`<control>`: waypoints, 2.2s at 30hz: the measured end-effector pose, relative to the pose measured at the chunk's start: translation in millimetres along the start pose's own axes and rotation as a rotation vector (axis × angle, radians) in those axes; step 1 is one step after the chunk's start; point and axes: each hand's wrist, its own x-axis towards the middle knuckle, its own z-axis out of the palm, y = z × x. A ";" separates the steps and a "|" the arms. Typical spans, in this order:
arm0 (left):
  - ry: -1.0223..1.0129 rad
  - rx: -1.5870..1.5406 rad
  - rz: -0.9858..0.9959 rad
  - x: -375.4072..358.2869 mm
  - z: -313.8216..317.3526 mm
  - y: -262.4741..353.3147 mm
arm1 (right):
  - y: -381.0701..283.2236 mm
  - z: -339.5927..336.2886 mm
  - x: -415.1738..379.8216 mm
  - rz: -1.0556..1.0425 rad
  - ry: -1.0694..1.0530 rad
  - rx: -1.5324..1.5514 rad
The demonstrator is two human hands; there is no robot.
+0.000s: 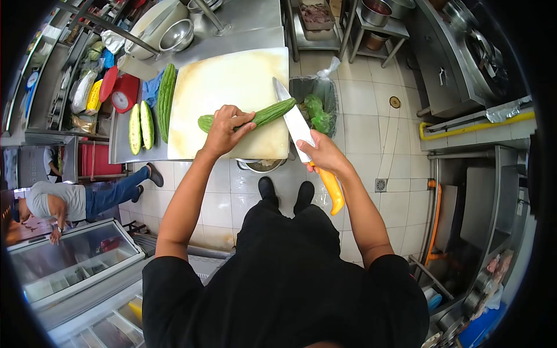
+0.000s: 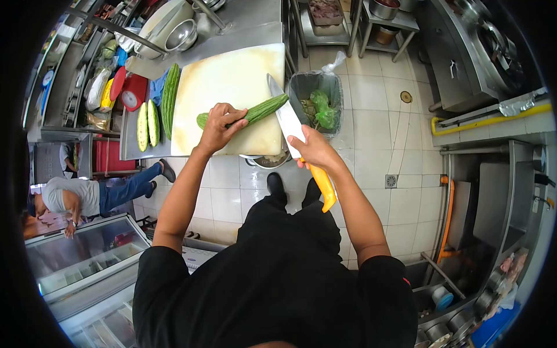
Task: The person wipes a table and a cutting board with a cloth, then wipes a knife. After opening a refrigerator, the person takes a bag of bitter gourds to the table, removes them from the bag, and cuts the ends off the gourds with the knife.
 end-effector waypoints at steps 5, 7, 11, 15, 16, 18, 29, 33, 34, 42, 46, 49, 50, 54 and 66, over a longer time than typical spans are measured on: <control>-0.022 0.018 0.010 2.1 0.5 -5.0 | 7.9 3.0 -17.1 -0.049 -0.029 -0.026; -0.044 0.016 0.014 4.8 -0.9 -5.5 | 1.4 7.6 -17.3 -0.018 -0.020 -0.011; -0.058 -0.034 -0.006 5.1 -1.5 -3.8 | 3.6 20.0 -2.9 -0.030 0.010 0.009; -0.057 -0.014 -0.005 3.7 -2.3 -2.9 | 5.2 20.2 -16.0 -0.025 0.002 0.022; -0.055 -0.015 -0.008 3.0 -2.0 -3.3 | 5.9 19.3 -18.8 -0.012 -0.016 0.027; -0.057 -0.043 0.002 2.4 -2.1 -3.6 | 5.7 20.8 -16.7 -0.010 -0.020 0.032; 0.002 -0.022 0.009 -0.2 1.5 -3.5 | 4.9 40.9 -10.0 -0.033 -0.031 0.065; 0.020 0.012 -0.043 -2.1 5.2 0.4 | 2.0 52.0 -2.5 -0.045 -0.019 0.045; 0.020 0.013 -0.043 -2.2 7.9 0.9 | 0.9 55.1 2.2 -0.064 0.011 0.044; 0.008 0.034 0.154 -10.5 -30.6 -13.9 | -10.6 24.7 7.5 -0.015 -0.046 -0.011; 0.008 -0.058 -0.039 -24.7 -18.6 -19.0 | -10.5 32.9 1.6 -0.008 -0.015 0.025; 0.007 -0.060 -0.032 -22.1 -19.5 -22.0 | -12.7 27.8 -9.0 -0.022 -0.058 -0.035; 0.010 -0.063 -0.037 -22.2 -19.2 -23.6 | -14.4 26.8 -10.9 0.001 -0.070 -0.068; -0.041 -0.152 -0.076 -18.9 -21.3 -23.3 | -15.7 46.0 6.3 -0.029 -0.039 0.009; 0.023 -0.128 -0.067 -18.1 -16.7 -22.6 | -19.3 55.4 -1.6 -0.010 -0.082 -0.054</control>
